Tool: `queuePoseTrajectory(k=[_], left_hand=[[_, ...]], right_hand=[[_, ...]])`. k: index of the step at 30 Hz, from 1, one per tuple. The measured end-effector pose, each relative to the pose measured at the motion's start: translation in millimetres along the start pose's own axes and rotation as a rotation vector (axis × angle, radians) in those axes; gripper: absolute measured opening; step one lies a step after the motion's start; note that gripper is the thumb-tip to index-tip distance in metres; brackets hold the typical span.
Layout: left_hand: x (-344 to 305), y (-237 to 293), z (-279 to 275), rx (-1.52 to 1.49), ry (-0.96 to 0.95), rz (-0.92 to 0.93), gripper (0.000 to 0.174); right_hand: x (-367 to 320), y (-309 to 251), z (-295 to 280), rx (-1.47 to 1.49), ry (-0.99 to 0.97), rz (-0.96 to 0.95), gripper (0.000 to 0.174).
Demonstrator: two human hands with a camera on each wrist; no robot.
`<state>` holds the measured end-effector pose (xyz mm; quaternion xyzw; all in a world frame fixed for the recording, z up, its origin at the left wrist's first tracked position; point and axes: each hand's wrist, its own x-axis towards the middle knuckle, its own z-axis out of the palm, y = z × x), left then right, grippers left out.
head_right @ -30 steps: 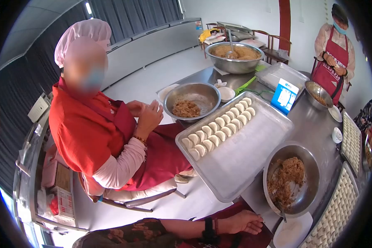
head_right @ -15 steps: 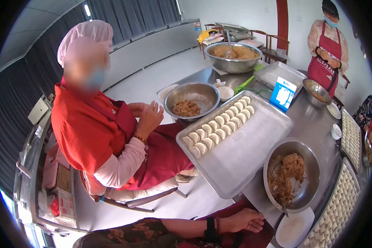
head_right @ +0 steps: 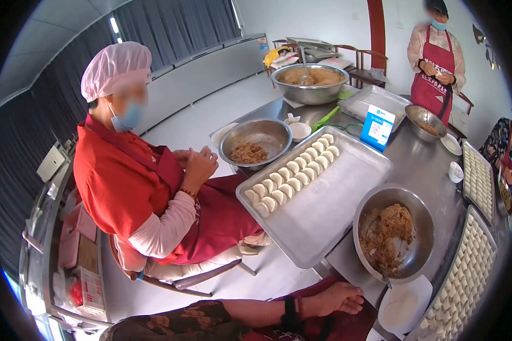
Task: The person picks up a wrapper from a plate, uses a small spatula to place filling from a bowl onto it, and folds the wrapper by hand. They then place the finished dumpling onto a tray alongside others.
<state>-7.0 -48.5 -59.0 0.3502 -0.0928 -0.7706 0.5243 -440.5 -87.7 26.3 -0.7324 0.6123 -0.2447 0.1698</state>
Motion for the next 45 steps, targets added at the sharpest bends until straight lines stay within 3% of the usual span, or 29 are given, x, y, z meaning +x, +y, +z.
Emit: queuePoseTrajectory(k=[7,15,16,18,20,22,26,30,35,37,40,45], left_hand=[[11,9,10,0.038,0.023,0.074,0.039],[24,14,12,0.047,0.031,0.167,0.032],[24,14,13,0.043,0.027,0.158,0.031],[29,13,9,0.029,0.042,0.151,0.033],[33,12,0,0.018,0.011,0.173,0.035],[32,15,5,0.085,0.034,0.177,0.037],[25,21,8,0.137,0.045,0.188,0.040],[27,20,-2,0.165,0.011,0.208,0.039],[27,23,-1,0.193,0.012,0.200,0.037],[21,29,3,0.183,-0.001,0.201,0.037],[26,28,-14,0.166,-0.078,0.196,0.035],[18,39,1,0.371,0.013,0.195,0.037]], right_hand=[[3,-55,9,0.498,0.151,0.406,0.033],[4,-43,12,0.624,0.225,0.362,0.045],[10,88,48,0.860,0.373,0.334,0.050],[5,-53,6,0.709,0.217,0.401,0.056],[6,-12,28,0.536,0.516,0.168,0.024],[11,-36,14,0.516,0.442,0.147,0.030],[27,-107,6,0.635,0.541,0.045,0.027],[43,-164,-17,0.628,0.501,-0.139,0.020],[66,-230,-36,0.738,0.332,-0.268,0.017],[73,-222,-33,0.622,0.208,-0.254,0.017],[66,-167,-36,0.186,0.185,-0.323,0.017],[20,-62,-46,0.020,0.197,0.014,0.018]])
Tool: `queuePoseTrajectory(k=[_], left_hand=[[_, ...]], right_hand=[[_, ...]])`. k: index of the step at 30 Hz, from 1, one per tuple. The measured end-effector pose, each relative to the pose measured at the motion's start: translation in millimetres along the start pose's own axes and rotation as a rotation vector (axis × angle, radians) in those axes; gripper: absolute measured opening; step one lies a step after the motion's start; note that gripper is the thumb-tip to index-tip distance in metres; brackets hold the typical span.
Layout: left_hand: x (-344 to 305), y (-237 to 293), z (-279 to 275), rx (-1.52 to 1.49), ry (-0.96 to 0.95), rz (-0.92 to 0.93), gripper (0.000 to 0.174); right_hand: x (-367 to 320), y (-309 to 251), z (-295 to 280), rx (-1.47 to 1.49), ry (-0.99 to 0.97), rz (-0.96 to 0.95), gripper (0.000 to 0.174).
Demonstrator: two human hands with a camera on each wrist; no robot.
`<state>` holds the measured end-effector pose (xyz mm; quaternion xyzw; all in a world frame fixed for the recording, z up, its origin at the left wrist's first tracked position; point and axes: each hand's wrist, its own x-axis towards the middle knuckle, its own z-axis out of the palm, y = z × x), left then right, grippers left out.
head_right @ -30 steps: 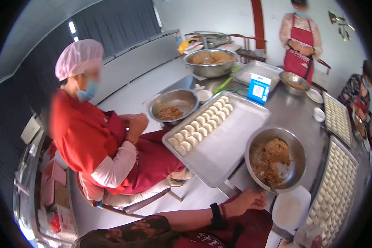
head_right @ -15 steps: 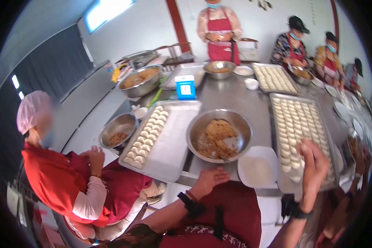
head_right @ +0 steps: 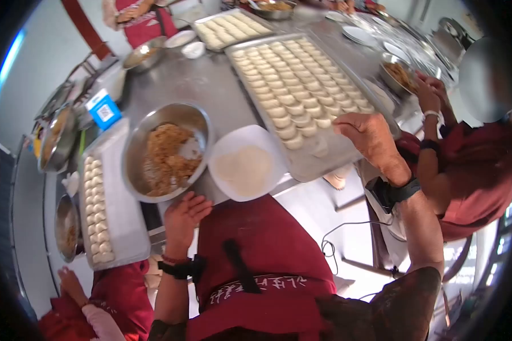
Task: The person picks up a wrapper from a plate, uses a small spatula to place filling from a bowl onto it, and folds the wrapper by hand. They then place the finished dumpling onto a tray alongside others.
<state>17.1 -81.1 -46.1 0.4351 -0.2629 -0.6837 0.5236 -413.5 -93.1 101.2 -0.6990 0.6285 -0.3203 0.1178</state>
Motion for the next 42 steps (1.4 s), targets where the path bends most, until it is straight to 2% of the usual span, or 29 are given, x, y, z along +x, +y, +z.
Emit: queuePoseTrajectory(k=[4,12,15,24,33,39,42], left_hand=[[-1,8,2,0.062,0.059,-0.051,0.040],[-3,11,0,0.067,0.088,-0.099,0.042],[-3,12,5,0.094,0.120,-0.085,0.040],[-4,15,5,0.145,0.123,-0.128,0.043],[-4,14,4,0.092,0.136,-0.121,0.041],[-4,15,1,0.042,0.127,-0.137,0.040],[-5,16,2,0.040,0.131,-0.128,0.039]], right_hand=[[-26,39,10,-0.053,0.000,0.220,0.020],[-16,37,43,-0.373,0.057,-0.110,0.022],[-15,44,50,-0.383,0.038,-0.147,0.021],[-11,41,60,-0.378,-0.022,-0.131,0.018],[-9,44,60,-0.498,-0.083,-0.154,0.008],[-7,46,59,-0.320,-0.021,-0.013,0.005],[-1,43,55,-0.350,0.023,0.052,0.006]])
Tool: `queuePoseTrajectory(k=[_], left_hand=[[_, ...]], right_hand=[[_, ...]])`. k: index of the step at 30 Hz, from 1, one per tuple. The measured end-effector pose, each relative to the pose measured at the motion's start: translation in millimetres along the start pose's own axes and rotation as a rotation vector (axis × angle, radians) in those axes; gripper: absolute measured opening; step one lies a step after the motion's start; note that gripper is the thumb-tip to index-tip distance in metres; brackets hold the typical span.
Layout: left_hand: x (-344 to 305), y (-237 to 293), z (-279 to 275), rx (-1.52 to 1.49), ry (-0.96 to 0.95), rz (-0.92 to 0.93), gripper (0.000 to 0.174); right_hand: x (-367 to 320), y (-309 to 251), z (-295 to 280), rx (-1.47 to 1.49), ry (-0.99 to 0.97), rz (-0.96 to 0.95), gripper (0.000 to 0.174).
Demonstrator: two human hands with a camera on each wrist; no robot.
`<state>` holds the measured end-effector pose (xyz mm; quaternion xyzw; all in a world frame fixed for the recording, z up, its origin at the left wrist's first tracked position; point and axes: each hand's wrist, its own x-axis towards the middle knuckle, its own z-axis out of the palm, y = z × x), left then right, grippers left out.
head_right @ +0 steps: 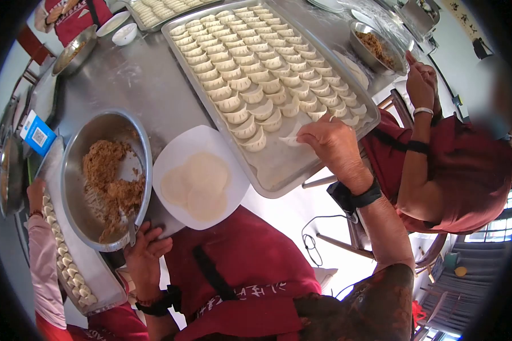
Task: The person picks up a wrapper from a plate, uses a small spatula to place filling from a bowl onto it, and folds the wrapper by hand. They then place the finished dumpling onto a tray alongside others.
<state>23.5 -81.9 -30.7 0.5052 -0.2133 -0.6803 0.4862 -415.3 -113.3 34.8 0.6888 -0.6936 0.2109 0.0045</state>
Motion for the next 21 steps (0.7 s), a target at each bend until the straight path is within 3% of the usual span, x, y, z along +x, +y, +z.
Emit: queuePoseTrajectory(k=[9,21], left_hand=[[-2,-1,1,-0.039,-0.010,0.031,0.036],[-2,-1,4,-0.019,0.037,0.033,0.040]], right_hand=[[12,11,12,-0.213,0.013,0.096,0.007],[18,12,21,-0.274,0.019,0.074,0.007]])
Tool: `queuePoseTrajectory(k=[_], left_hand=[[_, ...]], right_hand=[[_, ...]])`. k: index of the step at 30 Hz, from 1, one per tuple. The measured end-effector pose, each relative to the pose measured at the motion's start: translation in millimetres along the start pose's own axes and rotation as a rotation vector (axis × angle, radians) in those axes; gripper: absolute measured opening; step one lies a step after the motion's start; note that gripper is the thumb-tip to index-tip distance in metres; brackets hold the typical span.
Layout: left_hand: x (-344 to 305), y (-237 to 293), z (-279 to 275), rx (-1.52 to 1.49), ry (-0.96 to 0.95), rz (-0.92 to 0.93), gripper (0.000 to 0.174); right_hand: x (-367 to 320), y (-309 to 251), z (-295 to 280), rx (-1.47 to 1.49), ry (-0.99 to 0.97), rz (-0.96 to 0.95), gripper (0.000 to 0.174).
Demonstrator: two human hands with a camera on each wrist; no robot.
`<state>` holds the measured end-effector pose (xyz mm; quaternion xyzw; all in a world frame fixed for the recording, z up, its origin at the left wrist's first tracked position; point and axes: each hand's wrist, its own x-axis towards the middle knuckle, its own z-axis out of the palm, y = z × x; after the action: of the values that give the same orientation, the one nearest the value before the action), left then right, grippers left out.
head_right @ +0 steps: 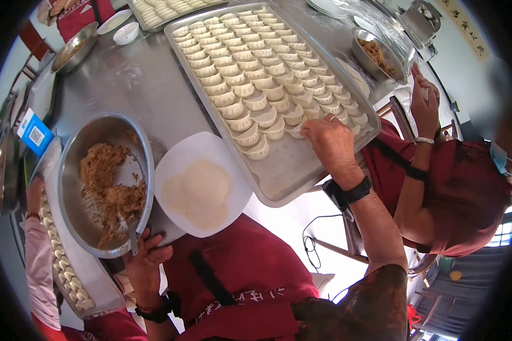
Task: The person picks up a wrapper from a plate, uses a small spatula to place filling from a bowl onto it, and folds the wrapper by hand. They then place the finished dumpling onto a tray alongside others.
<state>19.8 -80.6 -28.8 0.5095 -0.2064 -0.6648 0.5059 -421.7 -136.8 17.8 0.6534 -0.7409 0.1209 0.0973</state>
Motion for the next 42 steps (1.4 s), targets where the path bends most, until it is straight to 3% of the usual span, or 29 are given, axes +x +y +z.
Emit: queuePoseTrajectory(k=[5,9,12,16,19,29,42], left_hand=[[2,1,-2,0.021,0.006,-0.032,0.044],[1,1,-1,0.048,-0.033,-0.032,0.042],[2,-2,-9,-0.018,-0.096,-0.046,0.040],[-15,1,4,-0.131,-0.171,-0.072,0.033],[-29,-4,12,-0.119,-0.202,-0.127,0.034],[-48,-16,20,-0.081,-0.293,-0.195,0.036],[-48,-22,29,-0.091,-0.357,-0.223,0.039]], right_hand=[[-5,-6,-14,0.010,0.085,0.016,0.010],[-21,-41,-43,0.046,0.165,-0.009,0.009],[-41,-83,-53,0.258,0.197,-0.307,0.011],[-70,-139,-32,0.571,0.115,-0.342,0.022],[-79,-161,-14,0.572,0.058,-0.346,0.026],[-56,-186,31,0.505,0.152,-0.383,0.018],[-55,-179,17,0.642,0.166,-0.423,0.009]])
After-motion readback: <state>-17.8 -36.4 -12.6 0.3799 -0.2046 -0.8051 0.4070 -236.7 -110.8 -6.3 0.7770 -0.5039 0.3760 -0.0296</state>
